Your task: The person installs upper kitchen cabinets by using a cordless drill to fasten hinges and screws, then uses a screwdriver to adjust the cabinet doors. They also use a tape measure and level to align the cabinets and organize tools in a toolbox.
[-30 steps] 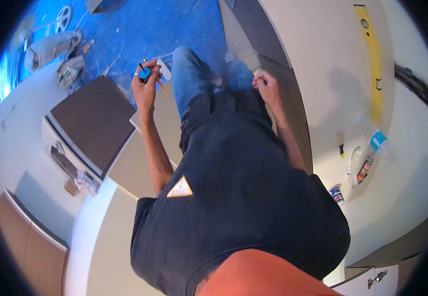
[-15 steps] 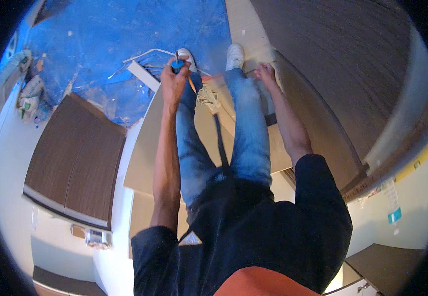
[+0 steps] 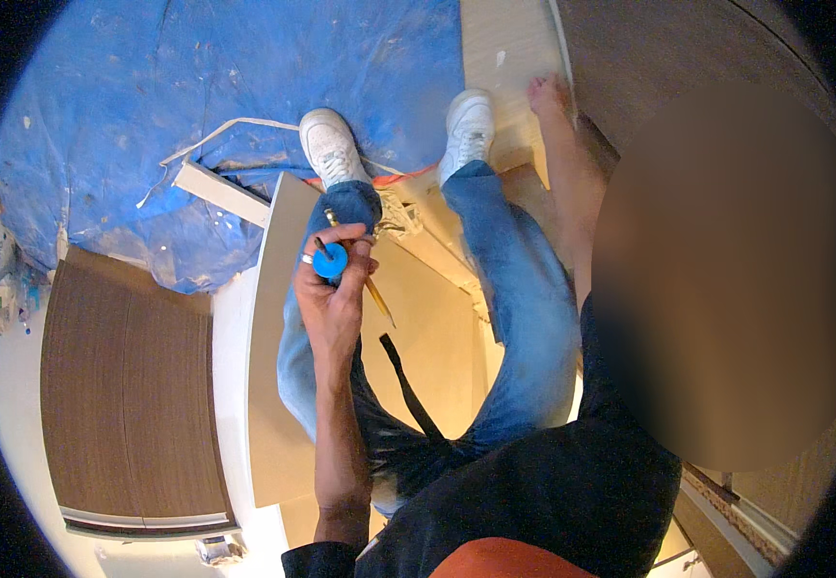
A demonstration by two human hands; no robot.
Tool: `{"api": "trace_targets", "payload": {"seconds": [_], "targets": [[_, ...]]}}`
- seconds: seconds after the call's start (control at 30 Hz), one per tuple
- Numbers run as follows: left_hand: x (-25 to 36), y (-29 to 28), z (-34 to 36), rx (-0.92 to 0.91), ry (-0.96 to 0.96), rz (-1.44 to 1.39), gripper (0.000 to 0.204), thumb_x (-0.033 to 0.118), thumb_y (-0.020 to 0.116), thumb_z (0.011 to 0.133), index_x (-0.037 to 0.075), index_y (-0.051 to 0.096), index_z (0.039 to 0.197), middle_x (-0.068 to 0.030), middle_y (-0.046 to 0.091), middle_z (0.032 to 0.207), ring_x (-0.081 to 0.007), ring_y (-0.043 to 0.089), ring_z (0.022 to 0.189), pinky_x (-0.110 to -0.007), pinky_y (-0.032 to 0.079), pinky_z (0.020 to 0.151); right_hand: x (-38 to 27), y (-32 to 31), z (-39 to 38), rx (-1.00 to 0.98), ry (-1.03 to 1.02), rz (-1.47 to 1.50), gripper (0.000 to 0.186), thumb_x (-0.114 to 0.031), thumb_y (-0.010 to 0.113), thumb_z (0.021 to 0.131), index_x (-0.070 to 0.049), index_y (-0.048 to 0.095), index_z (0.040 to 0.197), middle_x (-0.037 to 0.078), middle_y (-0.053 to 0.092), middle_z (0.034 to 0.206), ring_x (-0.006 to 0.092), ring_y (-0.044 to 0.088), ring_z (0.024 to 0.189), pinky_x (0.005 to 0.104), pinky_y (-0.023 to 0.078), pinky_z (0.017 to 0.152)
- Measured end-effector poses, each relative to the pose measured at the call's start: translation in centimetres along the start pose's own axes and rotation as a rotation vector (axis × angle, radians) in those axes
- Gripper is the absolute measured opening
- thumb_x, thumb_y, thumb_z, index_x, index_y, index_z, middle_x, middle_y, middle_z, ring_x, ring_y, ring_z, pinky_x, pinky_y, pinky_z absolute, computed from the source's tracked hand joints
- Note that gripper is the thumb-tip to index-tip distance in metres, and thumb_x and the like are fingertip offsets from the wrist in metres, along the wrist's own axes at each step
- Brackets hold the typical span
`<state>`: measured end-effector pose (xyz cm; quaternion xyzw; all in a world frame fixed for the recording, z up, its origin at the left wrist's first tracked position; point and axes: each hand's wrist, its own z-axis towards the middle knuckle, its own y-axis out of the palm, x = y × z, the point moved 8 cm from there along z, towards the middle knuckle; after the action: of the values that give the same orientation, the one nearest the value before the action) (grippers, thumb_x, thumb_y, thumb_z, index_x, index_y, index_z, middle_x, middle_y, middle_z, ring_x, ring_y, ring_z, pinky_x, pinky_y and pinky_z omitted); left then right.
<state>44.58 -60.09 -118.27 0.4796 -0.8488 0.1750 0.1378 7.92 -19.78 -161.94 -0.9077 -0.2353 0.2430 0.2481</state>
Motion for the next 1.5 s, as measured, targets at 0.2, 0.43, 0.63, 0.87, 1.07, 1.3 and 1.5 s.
{"api": "trace_targets", "payload": {"seconds": [0.2, 0.43, 0.63, 0.87, 1.07, 1.3, 1.5], "targets": [[0.8, 1.1, 0.3, -0.068, 0.083, 0.027, 0.013, -0.001, 0.064, 0.092, 0.006, 0.067, 0.103, 0.0007, 0.065, 0.087, -0.0082, 0.06, 0.078, -0.024, 0.05, 0.068, -3.0, 2.9, 3.9, -0.233, -0.376, -0.994, 0.027, -0.025, 0.048, 0.102, -0.004, 0.06, 0.114, 0.014, 0.066, 0.111, 0.0257, 0.065, 0.101, 0.037, 0.056, 0.081], [-1.0, 3.8, -0.5, -0.152, 0.045, 0.105, 0.01, 0.004, 0.063, 0.092, 0.005, 0.066, 0.101, 0.0008, 0.063, 0.086, -0.0085, 0.058, 0.078, -0.025, 0.048, 0.073, -4.9, 0.4, -18.1, -0.171, -0.495, -0.923, 0.018, -0.017, 0.057, 0.097, -0.003, 0.058, 0.108, 0.013, 0.07, 0.095, 0.0223, 0.07, 0.087, 0.0329, 0.058, 0.074], [2.5, 2.9, -8.5, -0.379, 0.174, 0.053, 0.01, 0.003, 0.063, 0.091, 0.005, 0.067, 0.101, 0.0007, 0.063, 0.086, -0.0086, 0.056, 0.077, -0.026, 0.047, 0.071, -6.9, -14.3, -40.5, -0.394, -0.355, -0.294, 0.023, -0.021, 0.056, 0.1, 0.0, 0.058, 0.109, 0.011, 0.07, 0.094, 0.0202, 0.07, 0.084, 0.0326, 0.057, 0.076], [9.4, 1.0, -18.9, -0.519, 0.302, -0.015, 0.006, 0.004, 0.066, 0.091, 0.004, 0.066, 0.097, 0.002, 0.063, 0.087, -0.0079, 0.055, 0.077, -0.024, 0.046, 0.07, -6.3, -38.1, -70.1, -0.13, -0.458, -0.482, 0.013, -0.015, 0.058, 0.095, -0.005, 0.059, 0.102, 0.012, 0.065, 0.083, 0.0213, 0.066, 0.076, 0.0376, 0.051, 0.068], [14.3, -1.5, -21.9, -0.566, 0.397, 0.253, 0.012, 0.001, 0.064, 0.092, 0.004, 0.062, 0.104, -0.0047, 0.063, 0.093, -0.0118, 0.059, 0.081, -0.028, 0.053, 0.069, -6.4, -42.5, -90.8, -0.423, -0.613, -0.522, 0.015, -0.019, 0.055, 0.097, -0.006, 0.061, 0.103, 0.012, 0.065, 0.089, 0.0285, 0.064, 0.08, 0.0399, 0.051, 0.075], [26.4, -4.4, -24.6, -0.647, 0.654, 0.307, 0.012, 0.002, 0.067, 0.091, 0.005, 0.062, 0.101, -0.0033, 0.061, 0.08, -0.0098, 0.053, 0.063, -0.027, 0.043, 0.053, -9.2, -36.0, -90.4, -0.512, -0.915, -0.846, 0.025, -0.027, 0.054, 0.094, -0.011, 0.063, 0.112, 0.018, 0.067, 0.095, 0.0414, 0.065, 0.092, 0.0522, 0.051, 0.079], [33.2, -5.1, -26.5, -0.487, 0.752, 0.058, 0.017, -0.001, 0.07, 0.088, 0.004, 0.061, 0.1, -0.005, 0.061, 0.083, -0.0108, 0.051, 0.061, -0.026, 0.041, 0.051, -11.5, -38.4, -89.9, -0.268, -0.927, -0.796, 0.032, -0.028, 0.057, 0.092, -0.015, 0.063, 0.12, 0.016, 0.069, 0.104, 0.0389, 0.066, 0.098, 0.0524, 0.052, 0.081]]}}
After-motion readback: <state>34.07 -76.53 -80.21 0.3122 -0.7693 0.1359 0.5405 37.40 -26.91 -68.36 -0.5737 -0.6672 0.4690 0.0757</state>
